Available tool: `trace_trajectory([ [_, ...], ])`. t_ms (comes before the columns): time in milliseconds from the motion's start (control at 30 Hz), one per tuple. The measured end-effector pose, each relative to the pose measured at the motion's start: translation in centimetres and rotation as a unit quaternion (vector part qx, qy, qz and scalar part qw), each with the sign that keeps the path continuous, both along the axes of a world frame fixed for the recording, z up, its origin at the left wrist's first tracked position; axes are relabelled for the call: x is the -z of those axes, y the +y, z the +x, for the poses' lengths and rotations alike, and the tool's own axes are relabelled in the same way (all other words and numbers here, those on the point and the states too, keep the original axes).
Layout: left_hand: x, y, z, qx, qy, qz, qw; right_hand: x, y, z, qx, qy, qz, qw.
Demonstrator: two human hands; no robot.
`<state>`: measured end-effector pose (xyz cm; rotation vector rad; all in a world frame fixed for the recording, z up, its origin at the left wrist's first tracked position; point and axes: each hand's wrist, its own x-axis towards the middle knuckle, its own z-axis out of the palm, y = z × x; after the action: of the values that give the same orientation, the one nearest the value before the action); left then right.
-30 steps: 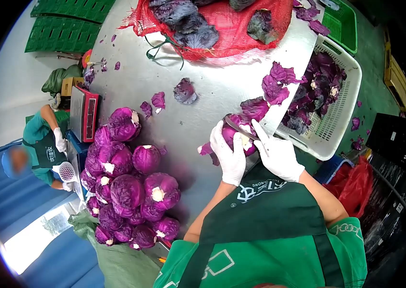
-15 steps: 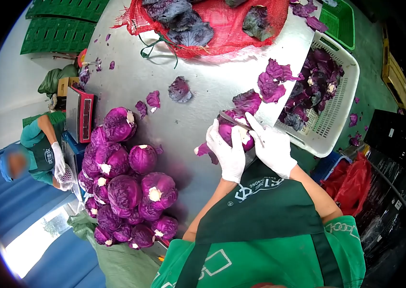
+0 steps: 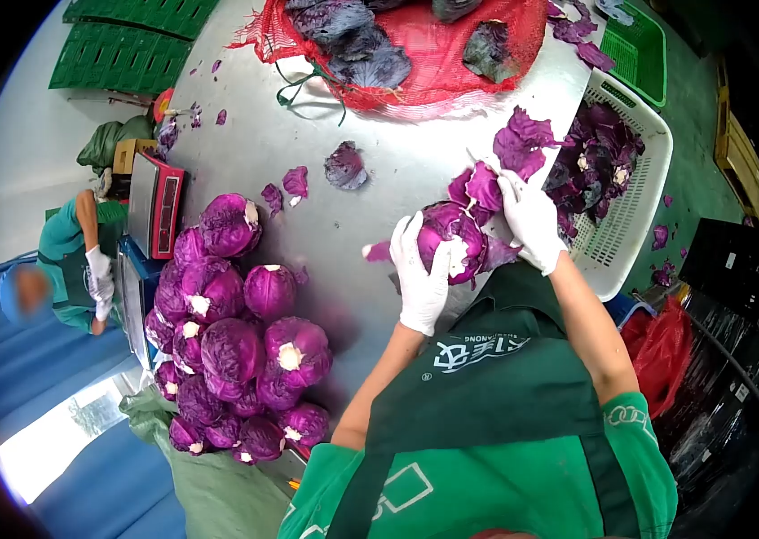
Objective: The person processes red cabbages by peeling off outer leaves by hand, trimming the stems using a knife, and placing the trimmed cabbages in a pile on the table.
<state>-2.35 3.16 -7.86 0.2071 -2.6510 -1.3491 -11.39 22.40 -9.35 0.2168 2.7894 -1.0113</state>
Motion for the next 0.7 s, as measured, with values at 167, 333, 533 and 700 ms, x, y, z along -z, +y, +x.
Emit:
trace_trajectory([
  [167,-1.4,-1.6,-1.2,0.093,-0.008,-0.050,0.994,-5.7,1.2,-0.2,-0.003,0.155,-0.102,0.983],
  [333,-2.6,-1.1,-1.9,0.068,-0.038,0.069,0.995,-6.9,-1.0,4.9,-0.221,0.063,-0.039,0.972],
  [533,-2.2,-0.2,-0.4,0.075,-0.054,0.050,0.994,-6.4,-0.9,6.0,-0.241,0.009,-0.089,0.966],
  [700,-2.6,-0.4,-0.8,0.086,-0.077,0.046,0.992,-6.2,-0.7,5.6,-0.261,0.035,-0.065,0.963],
])
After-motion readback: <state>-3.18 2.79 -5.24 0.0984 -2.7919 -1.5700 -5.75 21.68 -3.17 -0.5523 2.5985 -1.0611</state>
